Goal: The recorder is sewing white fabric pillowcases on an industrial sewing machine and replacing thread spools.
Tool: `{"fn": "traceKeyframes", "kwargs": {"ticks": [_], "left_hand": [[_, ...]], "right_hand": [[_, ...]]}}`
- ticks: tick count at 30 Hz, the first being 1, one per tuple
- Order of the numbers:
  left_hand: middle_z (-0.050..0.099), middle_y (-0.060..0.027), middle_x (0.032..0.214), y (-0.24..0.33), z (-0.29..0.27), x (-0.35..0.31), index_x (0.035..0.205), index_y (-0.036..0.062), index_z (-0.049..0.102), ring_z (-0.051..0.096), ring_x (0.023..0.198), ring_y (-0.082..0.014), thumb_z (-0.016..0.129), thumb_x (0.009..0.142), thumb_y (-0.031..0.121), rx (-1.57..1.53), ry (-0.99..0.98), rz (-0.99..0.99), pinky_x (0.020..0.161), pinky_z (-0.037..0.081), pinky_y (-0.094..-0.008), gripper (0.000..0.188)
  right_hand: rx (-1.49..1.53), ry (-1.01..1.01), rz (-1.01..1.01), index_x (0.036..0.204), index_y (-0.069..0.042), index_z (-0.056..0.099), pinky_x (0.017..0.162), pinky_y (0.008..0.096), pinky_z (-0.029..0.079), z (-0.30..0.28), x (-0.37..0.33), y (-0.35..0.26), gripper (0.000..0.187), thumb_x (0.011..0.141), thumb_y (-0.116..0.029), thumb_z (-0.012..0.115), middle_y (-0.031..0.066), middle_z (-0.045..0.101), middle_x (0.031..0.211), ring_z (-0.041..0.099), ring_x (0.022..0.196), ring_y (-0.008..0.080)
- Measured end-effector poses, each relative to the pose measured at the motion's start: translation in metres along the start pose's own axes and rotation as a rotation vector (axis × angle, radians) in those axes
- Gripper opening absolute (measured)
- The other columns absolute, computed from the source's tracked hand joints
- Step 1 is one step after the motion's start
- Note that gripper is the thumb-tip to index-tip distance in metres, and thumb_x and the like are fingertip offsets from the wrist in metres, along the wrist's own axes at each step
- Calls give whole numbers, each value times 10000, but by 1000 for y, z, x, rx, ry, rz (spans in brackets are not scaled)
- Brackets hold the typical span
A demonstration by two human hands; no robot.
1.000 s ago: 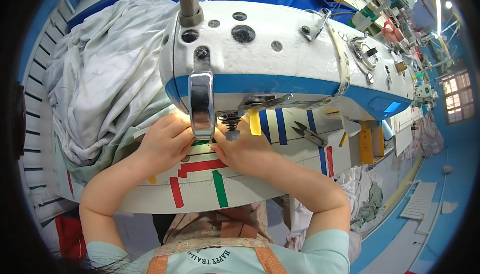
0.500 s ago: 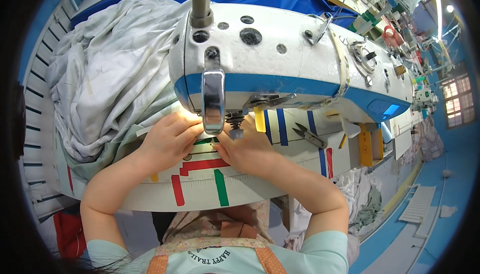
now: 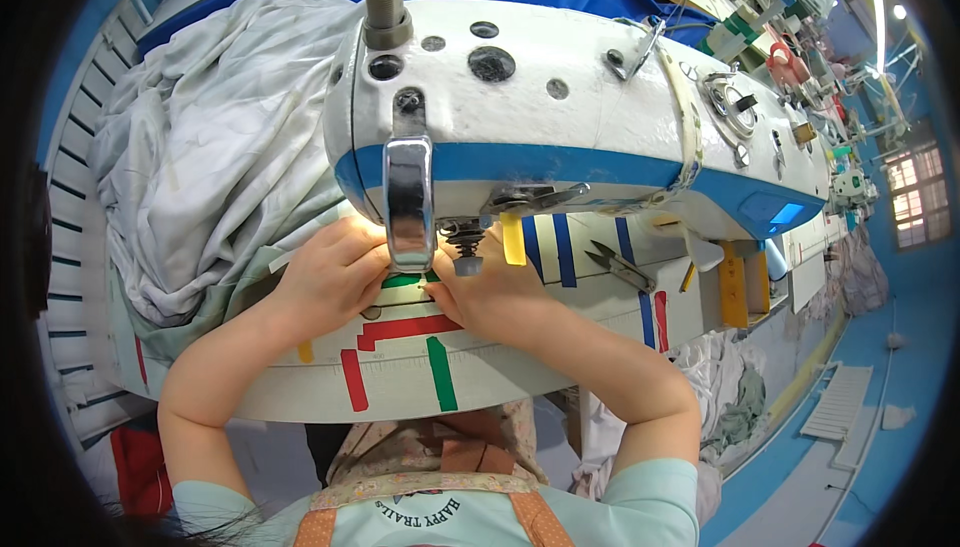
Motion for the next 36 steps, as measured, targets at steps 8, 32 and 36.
{"fn": "traceKeyframes", "kwargs": {"ticks": [8, 32, 36], "left_hand": [[570, -52, 1065, -3, -1, 1, 1047, 58, 589, 558, 1002, -260, 657, 705, 40, 17, 16, 10, 848, 488, -363, 349], [580, -47, 989, -12, 1, 2, 1022, 92, 616, 565, 962, -248, 650, 713, 41, 50, 23, -20, 807, 496, -356, 316], [582, -42, 1002, -8, 0, 2, 1026, 90, 614, 566, 973, -244, 649, 715, 41, 38, 54, 1, 815, 495, -357, 317]], "right_hand": [[20, -50, 14, 1253, -60, 514, 877, 409, 453, -3, 4, 4, 481, 823, -234, 640, 143, 592, 1127, 571, 1028, 307], [172, -94, 337, 1151, -59, 602, 951, 351, 429, 2, 23, 53, 359, 811, -176, 609, 119, 647, 1093, 599, 1046, 278], [142, 80, 245, 1146, -50, 607, 969, 348, 416, -17, 22, 40, 362, 809, -183, 609, 122, 649, 1088, 600, 1044, 278]]}}
Point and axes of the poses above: each hand's wrist, its own x-axis towards the middle knuckle, its own z-axis out of the palm, y = z × x, the point moved 5 cm from there along x, towards the middle knuckle
